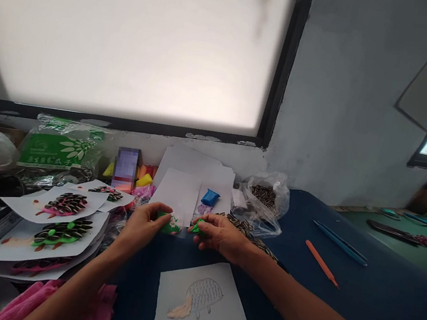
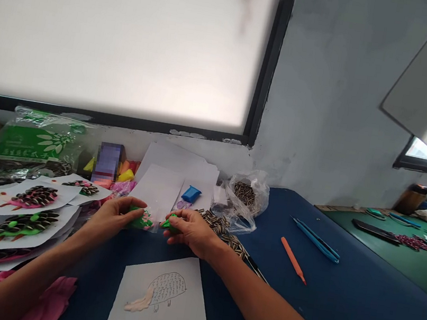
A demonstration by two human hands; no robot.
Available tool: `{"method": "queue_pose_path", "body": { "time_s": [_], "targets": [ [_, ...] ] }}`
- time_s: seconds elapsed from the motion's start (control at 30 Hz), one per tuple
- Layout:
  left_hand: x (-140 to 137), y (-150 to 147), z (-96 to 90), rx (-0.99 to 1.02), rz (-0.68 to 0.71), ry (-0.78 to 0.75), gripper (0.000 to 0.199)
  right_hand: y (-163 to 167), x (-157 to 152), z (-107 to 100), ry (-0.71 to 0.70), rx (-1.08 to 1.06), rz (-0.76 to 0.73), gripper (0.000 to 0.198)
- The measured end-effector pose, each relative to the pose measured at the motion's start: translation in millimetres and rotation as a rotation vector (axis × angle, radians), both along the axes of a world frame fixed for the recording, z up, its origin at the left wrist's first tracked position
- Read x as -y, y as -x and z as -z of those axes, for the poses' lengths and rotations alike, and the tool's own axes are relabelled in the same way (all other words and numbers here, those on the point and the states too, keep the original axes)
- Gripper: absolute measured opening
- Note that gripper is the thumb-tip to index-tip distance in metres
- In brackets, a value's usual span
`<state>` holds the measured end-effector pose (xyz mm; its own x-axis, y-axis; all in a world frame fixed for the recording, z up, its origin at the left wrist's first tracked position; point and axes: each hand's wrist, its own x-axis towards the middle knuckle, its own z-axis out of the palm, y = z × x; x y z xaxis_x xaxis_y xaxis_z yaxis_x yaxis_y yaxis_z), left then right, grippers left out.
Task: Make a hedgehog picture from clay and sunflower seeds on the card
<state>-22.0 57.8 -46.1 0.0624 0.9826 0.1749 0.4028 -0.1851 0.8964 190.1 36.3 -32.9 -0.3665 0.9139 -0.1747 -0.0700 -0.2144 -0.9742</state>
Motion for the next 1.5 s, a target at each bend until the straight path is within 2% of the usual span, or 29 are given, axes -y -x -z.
{"method": "queue_pose_path", "body": {
  "time_s": [0.1, 0.17, 0.27, 0.43, 0.67, 0.8, 0.97, 1.07, 1.2, 1.23, 1.37, 1.5],
  "targets": [
    [-1, 2, 1.8, -0.094, -0.073, -0.099, 0.022, 1, -1, 4, 0.005, 0.034, 0.002, 0.015],
    [2, 0, -1.2, -0.136, -0.11, -0.197, 0.022, 1, -2, 6, -0.017, 0.058, 0.028, 0.018],
    [11, -12, -10.0, -0.159, -0.07, -0.333, 0.018, 2, -3, 10, -0.094, 0.095, 0.099, 0.024],
    [23, -35, -18.9, -0.015, 0.237, 0.038, 0.036, 9, 3, 10, -0.276, 0.122, 0.134, 0.035],
    [19, -27, -16.3, 0.245, 0.333, 0.292, 0.037, 15, 10, 9, -0.472, 0.189, 0.104, 0.027],
    [19, -25, -16.2, 0.341, 0.334, 0.304, 0.037, 12, 14, 6, -0.547, 0.282, 0.151, 0.021],
    [23, -30, -14.0, 0.328, 0.359, 0.288, 0.033, 3, 27, 8, -0.472, 0.153, 0.106, 0.022],
    [26, -35, -14.3, 0.308, 0.423, 0.308, 0.032, -5, 34, 12, -0.474, 0.164, 0.132, 0.02],
    [31, -39, -16.9, 0.307, 0.498, 0.37, 0.046, -11, 39, 17, -0.489, 0.181, 0.174, 0.013],
    [31, -40, -17.5, 0.288, 0.507, 0.369, 0.045, -12, 40, 18, -0.486, 0.186, 0.177, 0.012],
    [33, -43, -20.0, 0.197, 0.489, 0.3, 0.019, -11, 42, 14, -0.499, 0.17, 0.153, 0.011],
    [35, -44, -23.5, 0.141, 0.399, 0.271, 0.017, -12, 43, 6, -0.554, 0.266, 0.147, 0.014]
  ]
}}
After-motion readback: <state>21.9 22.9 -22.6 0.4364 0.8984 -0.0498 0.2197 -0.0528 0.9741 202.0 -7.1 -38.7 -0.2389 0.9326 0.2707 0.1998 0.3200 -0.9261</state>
